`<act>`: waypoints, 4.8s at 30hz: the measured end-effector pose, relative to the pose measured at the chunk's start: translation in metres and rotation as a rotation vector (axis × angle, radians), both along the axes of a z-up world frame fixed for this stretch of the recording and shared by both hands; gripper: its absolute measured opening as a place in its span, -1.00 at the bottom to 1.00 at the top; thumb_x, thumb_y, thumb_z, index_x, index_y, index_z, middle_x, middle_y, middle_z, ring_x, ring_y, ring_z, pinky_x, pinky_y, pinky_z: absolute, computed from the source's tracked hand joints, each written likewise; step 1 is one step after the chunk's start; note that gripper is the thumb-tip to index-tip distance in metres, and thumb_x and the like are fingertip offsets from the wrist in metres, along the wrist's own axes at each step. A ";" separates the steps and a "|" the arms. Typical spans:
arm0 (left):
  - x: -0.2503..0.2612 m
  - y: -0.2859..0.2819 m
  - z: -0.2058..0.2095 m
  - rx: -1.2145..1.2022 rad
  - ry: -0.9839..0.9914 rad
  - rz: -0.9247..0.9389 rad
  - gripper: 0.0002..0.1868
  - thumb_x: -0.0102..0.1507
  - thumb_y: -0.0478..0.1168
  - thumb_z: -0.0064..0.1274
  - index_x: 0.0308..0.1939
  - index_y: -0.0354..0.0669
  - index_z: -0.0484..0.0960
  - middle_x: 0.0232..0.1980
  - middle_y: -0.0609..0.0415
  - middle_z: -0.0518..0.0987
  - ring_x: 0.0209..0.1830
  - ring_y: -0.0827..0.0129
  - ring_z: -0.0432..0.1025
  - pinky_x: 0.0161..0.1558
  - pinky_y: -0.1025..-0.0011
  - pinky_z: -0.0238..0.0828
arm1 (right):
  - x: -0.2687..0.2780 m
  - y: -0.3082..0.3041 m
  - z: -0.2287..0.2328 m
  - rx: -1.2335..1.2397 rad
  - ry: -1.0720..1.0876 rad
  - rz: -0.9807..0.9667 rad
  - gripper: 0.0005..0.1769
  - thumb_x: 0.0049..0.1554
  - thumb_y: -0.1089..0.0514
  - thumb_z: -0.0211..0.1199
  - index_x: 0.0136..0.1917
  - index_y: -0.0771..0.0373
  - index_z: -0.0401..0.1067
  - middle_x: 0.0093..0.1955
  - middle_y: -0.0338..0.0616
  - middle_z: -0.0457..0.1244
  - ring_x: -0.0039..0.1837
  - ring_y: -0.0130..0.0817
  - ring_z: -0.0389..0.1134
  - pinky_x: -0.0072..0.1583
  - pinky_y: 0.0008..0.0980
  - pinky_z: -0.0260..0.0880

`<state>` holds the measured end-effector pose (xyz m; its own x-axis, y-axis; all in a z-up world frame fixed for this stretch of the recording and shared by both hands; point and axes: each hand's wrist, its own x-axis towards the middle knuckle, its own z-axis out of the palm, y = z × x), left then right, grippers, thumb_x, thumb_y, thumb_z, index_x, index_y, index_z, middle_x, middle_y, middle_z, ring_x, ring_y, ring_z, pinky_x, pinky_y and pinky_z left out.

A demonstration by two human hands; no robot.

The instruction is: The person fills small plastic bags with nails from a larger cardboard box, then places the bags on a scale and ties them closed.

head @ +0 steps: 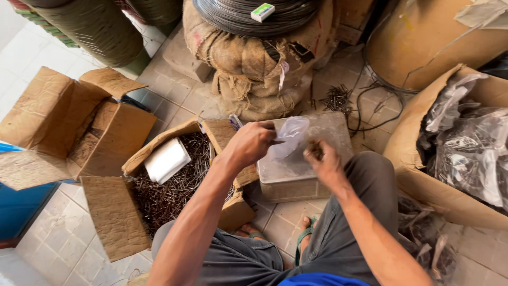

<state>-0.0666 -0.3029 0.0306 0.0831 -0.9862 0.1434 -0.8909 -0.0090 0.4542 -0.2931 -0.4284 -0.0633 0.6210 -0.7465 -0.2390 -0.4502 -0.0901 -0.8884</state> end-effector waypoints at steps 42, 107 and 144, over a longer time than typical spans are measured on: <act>-0.122 -0.021 -0.078 0.013 -0.077 0.007 -0.86 0.31 -0.19 0.15 -0.11 -0.09 0.74 0.46 -0.20 0.31 -0.16 -0.25 0.62 -0.25 -0.12 0.66 | -0.038 -0.066 0.033 -0.400 0.267 0.203 -0.86 0.23 0.12 0.40 0.03 0.17 0.67 -0.02 0.10 0.47 0.13 0.14 0.50 0.10 0.05 0.53; -0.020 0.011 -0.023 -0.059 -0.166 0.069 -0.76 0.39 -0.04 0.01 -0.28 0.00 0.68 -0.16 0.05 0.55 -0.15 -0.05 0.58 -0.16 0.03 0.59 | -0.011 -0.080 0.115 -0.859 0.246 0.743 -0.48 0.10 0.23 0.35 0.35 0.00 0.55 0.47 0.19 0.13 0.49 0.32 0.25 0.45 0.49 0.30; -0.061 -0.024 -0.084 0.094 0.949 0.956 -0.70 0.30 -0.09 0.21 0.09 -0.04 0.64 -0.42 -0.07 0.70 -0.36 0.21 0.67 -0.27 0.24 0.59 | -0.020 -0.042 -0.006 -0.104 -0.331 0.251 -0.73 0.34 0.23 0.21 0.28 0.13 0.57 -0.19 -0.13 0.45 -0.03 -0.52 0.36 0.09 -0.32 0.46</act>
